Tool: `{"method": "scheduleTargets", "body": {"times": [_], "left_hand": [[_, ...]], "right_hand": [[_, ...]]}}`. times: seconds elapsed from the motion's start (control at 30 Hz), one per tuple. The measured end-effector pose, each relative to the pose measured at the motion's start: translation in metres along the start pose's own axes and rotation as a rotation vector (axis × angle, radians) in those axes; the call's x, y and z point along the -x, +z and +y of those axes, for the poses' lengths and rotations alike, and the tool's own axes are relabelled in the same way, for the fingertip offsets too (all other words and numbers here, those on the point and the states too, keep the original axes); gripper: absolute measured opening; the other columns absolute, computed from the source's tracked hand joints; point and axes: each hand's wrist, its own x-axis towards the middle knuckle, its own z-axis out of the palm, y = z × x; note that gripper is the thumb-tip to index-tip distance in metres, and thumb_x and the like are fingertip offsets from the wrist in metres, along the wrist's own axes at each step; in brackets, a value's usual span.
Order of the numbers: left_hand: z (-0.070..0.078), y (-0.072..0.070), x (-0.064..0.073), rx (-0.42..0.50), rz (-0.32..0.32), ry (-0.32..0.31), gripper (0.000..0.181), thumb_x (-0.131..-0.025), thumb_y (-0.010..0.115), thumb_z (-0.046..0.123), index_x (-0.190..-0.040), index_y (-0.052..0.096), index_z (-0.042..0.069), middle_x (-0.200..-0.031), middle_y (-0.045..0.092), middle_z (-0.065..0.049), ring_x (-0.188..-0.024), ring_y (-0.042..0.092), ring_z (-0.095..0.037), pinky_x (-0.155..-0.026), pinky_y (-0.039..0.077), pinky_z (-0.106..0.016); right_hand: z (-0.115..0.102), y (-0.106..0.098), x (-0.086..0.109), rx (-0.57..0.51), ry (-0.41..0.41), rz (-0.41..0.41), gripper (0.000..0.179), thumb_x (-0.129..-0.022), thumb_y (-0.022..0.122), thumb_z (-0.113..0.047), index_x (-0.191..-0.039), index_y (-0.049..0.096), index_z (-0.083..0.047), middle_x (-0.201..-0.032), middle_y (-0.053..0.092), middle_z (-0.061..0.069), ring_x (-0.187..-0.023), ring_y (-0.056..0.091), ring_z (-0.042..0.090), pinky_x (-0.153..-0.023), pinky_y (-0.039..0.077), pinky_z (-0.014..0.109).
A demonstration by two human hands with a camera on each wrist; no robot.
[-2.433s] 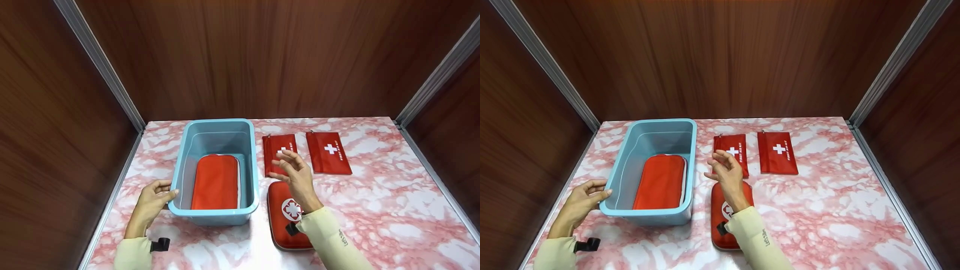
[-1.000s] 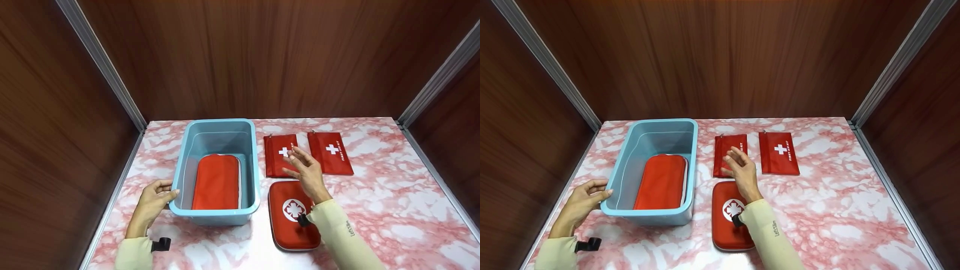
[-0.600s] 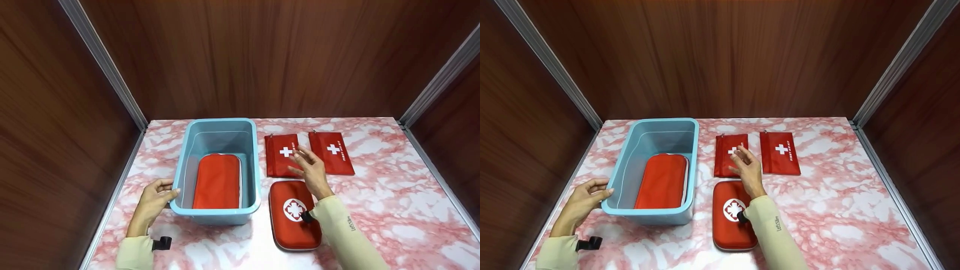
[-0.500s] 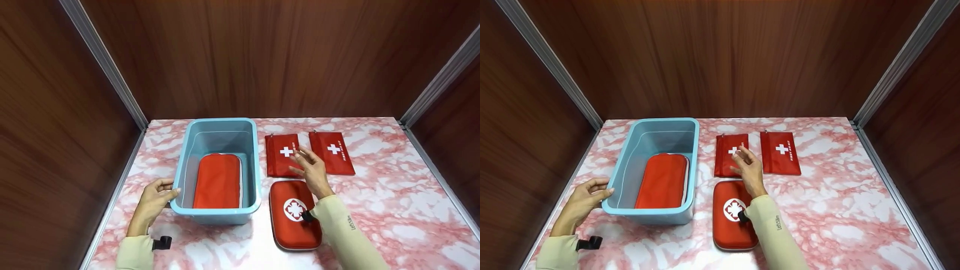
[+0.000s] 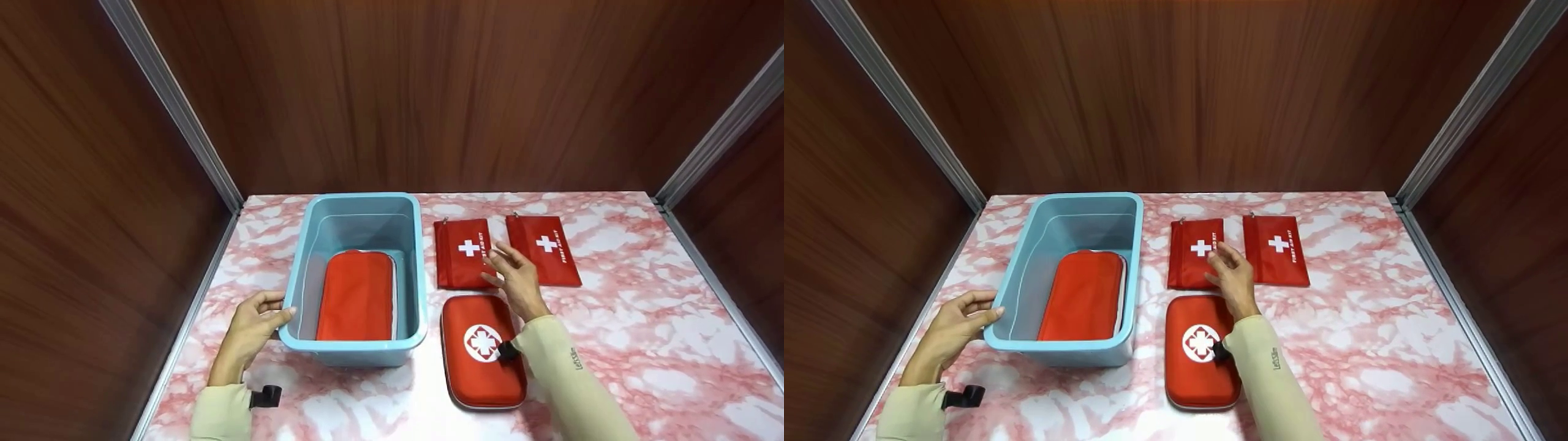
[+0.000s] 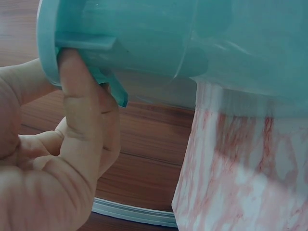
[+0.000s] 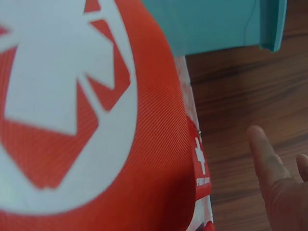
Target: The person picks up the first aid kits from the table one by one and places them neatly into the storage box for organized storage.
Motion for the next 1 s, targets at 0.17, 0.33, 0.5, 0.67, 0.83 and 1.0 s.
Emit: {"method": "scheduleTargets", "body": {"times": [0.17, 0.33, 0.5, 0.67, 0.83, 1.0], "left_hand": [[-0.001, 0.0, 0.0, -0.009, 0.002, 0.0, 0.039, -0.089, 0.069, -0.006, -0.125, 0.055, -0.013, -0.102, 0.064, -0.016, -0.075, 0.066, -0.015, -0.058, 0.057, -0.028], [-0.001, 0.001, 0.0, -0.007, 0.002, 0.0, 0.039, -0.089, 0.069, -0.006, -0.124, 0.055, -0.013, -0.101, 0.064, -0.016, -0.075, 0.066, -0.015, -0.058, 0.057, -0.029], [0.0, 0.001, 0.0, 0.002, 0.0, 0.0, 0.039, -0.089, 0.069, -0.006, -0.124, 0.055, -0.013, -0.101, 0.064, -0.016, -0.076, 0.067, -0.016, -0.058, 0.057, -0.029], [0.001, 0.0, 0.0, 0.009, -0.005, -0.01, 0.04, -0.089, 0.07, -0.005, -0.125, 0.054, -0.012, -0.104, 0.064, -0.017, -0.078, 0.068, -0.018, -0.06, 0.058, -0.031], [0.0, 0.0, 0.0, 0.0, -0.003, -0.007, 0.04, -0.089, 0.07, -0.005, -0.126, 0.055, -0.012, -0.103, 0.064, -0.017, -0.077, 0.068, -0.018, -0.06, 0.059, -0.032], [0.0, 0.0, 0.0, -0.013, -0.002, -0.002, 0.04, -0.089, 0.069, -0.005, -0.125, 0.055, -0.012, -0.103, 0.064, -0.016, -0.076, 0.067, -0.016, -0.059, 0.058, -0.031]], "right_hand": [[0.003, -0.005, -0.002, 0.027, 0.018, 0.02, 0.056, -0.101, 0.059, -0.012, -0.151, 0.036, -0.001, -0.147, 0.039, 0.02, -0.106, 0.062, 0.012, -0.1, 0.049, 0.044], [0.005, -0.011, -0.004, 0.054, 0.031, 0.044, 0.057, -0.101, 0.059, -0.013, -0.152, 0.036, -0.002, -0.15, 0.038, 0.023, -0.11, 0.061, 0.015, -0.098, 0.051, 0.041], [0.009, -0.014, -0.008, 0.057, 0.021, 0.066, 0.054, -0.102, 0.057, -0.006, -0.151, 0.036, 0.0, -0.143, 0.043, 0.023, -0.114, 0.06, 0.024, -0.099, 0.051, 0.043], [0.009, -0.017, -0.011, 0.051, 0.013, 0.079, 0.053, -0.101, 0.055, -0.001, -0.15, 0.036, 0.004, -0.128, 0.051, 0.014, -0.102, 0.062, 0.015, -0.102, 0.047, 0.049], [0.006, -0.024, -0.014, 0.126, 0.059, 0.071, 0.054, -0.102, 0.055, -0.006, -0.151, 0.034, 0.005, -0.143, 0.043, 0.022, -0.111, 0.06, 0.018, -0.106, 0.043, 0.049], [0.006, -0.034, -0.016, 0.213, 0.118, 0.064, 0.056, -0.102, 0.057, -0.014, -0.15, 0.035, 0.004, -0.15, 0.037, 0.026, -0.134, 0.044, 0.038, -0.108, 0.041, 0.048]]}}
